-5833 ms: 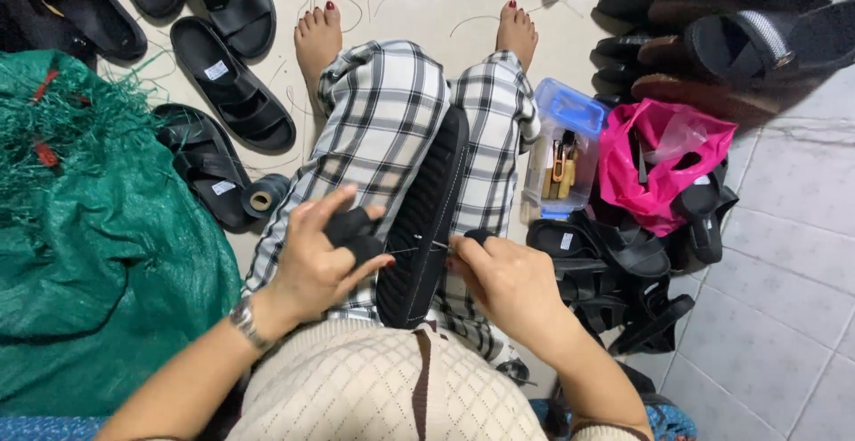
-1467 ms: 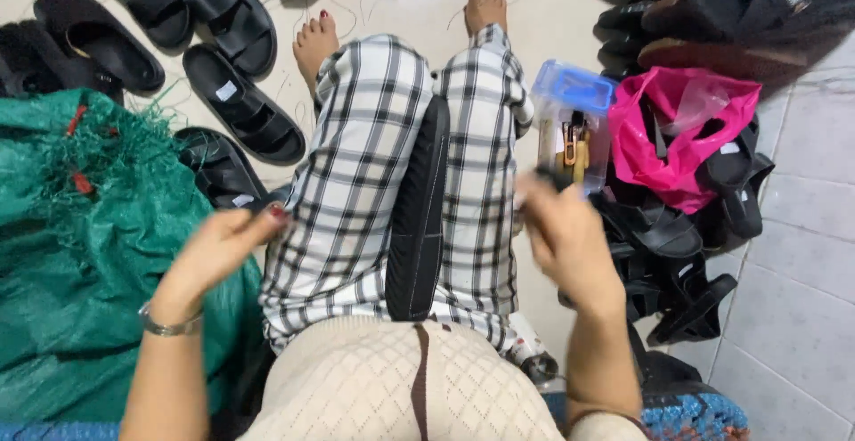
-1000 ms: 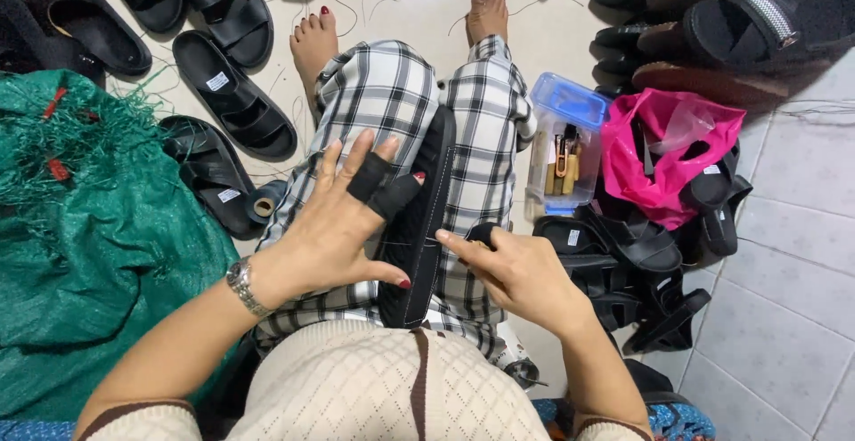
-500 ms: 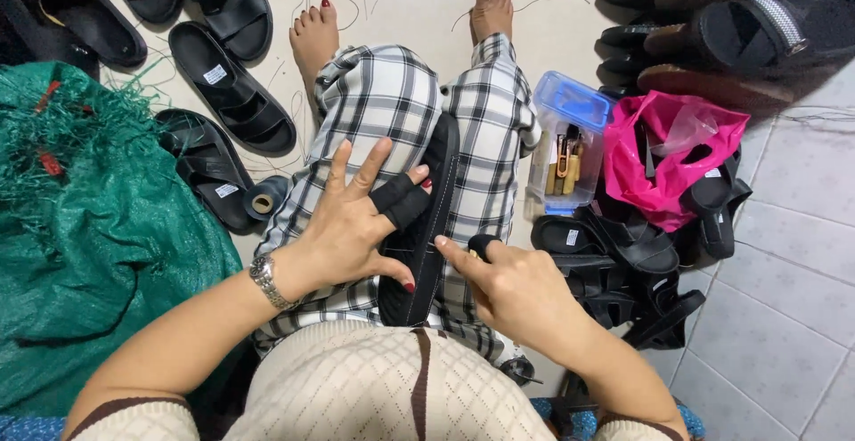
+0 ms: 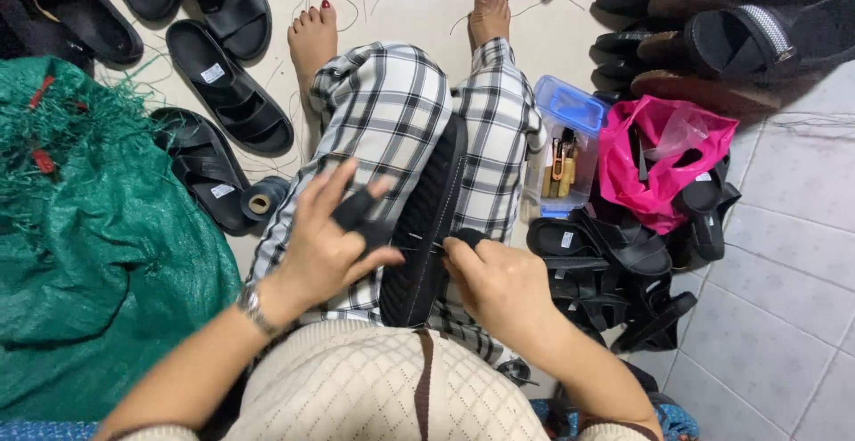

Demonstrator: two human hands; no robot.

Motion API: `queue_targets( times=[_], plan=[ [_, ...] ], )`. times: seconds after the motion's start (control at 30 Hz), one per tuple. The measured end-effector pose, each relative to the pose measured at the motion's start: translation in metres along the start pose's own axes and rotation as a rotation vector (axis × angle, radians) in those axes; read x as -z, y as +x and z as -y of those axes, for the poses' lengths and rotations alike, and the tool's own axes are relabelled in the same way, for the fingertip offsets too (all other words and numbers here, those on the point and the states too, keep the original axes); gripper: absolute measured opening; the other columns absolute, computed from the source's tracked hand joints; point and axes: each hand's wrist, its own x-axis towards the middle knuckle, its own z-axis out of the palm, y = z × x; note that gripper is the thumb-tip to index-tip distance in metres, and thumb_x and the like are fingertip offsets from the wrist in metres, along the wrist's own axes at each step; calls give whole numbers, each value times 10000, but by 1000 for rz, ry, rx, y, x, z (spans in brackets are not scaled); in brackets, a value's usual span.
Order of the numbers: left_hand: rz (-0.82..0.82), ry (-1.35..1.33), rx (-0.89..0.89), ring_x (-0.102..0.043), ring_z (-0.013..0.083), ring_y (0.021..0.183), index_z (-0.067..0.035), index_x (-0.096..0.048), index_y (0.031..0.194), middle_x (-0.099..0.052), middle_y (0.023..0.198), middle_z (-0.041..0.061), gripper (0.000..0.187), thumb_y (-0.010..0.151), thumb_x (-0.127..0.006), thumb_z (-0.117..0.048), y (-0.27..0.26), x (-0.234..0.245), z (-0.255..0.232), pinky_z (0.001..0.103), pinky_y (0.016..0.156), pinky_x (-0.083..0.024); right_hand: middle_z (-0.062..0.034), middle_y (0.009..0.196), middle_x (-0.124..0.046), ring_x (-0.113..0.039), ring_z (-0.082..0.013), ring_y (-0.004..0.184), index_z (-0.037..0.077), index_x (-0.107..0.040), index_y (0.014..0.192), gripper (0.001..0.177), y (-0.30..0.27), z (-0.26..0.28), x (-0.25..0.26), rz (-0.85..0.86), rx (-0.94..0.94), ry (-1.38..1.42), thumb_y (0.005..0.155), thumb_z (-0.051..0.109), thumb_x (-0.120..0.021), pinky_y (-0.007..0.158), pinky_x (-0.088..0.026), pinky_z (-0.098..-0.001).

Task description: A person is manually stitching the sole of a black sandal using thread and a small repair tool while sitting on the floor.

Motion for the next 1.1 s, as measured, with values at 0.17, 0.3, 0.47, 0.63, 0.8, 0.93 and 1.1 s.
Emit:
queue_targets(
  times=[0.17,0.3,0.47,0.63,0.8,0.93,1.1],
  plan=[
    [9,-1335,499,-686,297,1068,-35,-788,865,-751,1150,188,144,861,-775,-178,-31,18,-26,408,859,-506,3,638,-502,-588,-220,571,162,-573,1016,156,-11,2,-19,47,19,-378,862,187,-567,521,-471,-330],
    [37,-1514,669,-695,214,596,26,-736,1079,-718,790,184,185,904,-678,44,-24,-1,-31,342,554,-576,4,652,-483,-580,-205,576,178,-553,995,180,-12,-6,-18,68,108,-376,819,210,-578,511,-467,-311],
    [44,-1223,973,-672,78,597,24,-704,1181,-771,733,123,365,834,-797,-42,-21,-15,-45,234,582,-580,14,618,-450,-558,-187,527,180,-607,1045,156,-11,-6,-17,-66,149,-366,900,158,-554,503,-476,-269],
    [-52,-355,579,-705,353,717,-33,-725,920,-662,752,157,538,672,-949,-454,-19,-19,-71,412,610,-575,23,638,-449,-547,-164,550,228,-590,1128,275,-20,6,-10,-60,121,-501,866,167,-537,498,-472,-273],
    [-33,-302,731,-669,490,853,83,-629,1222,-574,957,268,820,652,-971,-397,-19,-19,-66,513,699,-609,-39,585,-543,-626,-237,489,254,-603,1288,529,-44,13,67,185,-8,-384,792,69,-613,460,-526,-337],
    [-80,-749,905,-540,227,749,-124,-595,1384,-452,991,104,898,575,-984,-144,-12,4,-53,269,710,-556,-59,556,-517,-637,-269,533,180,-693,1215,400,-48,-17,23,-6,-191,169,819,214,-731,521,-534,-325],
    [-63,-575,743,-367,128,501,-144,-649,1271,-358,648,-37,886,492,-1020,-345,-6,7,-47,254,471,-400,-80,862,-728,-733,-250,806,149,-813,992,176,-30,-28,-35,-282,-206,632,819,117,-810,716,-580,-308]
  ],
)
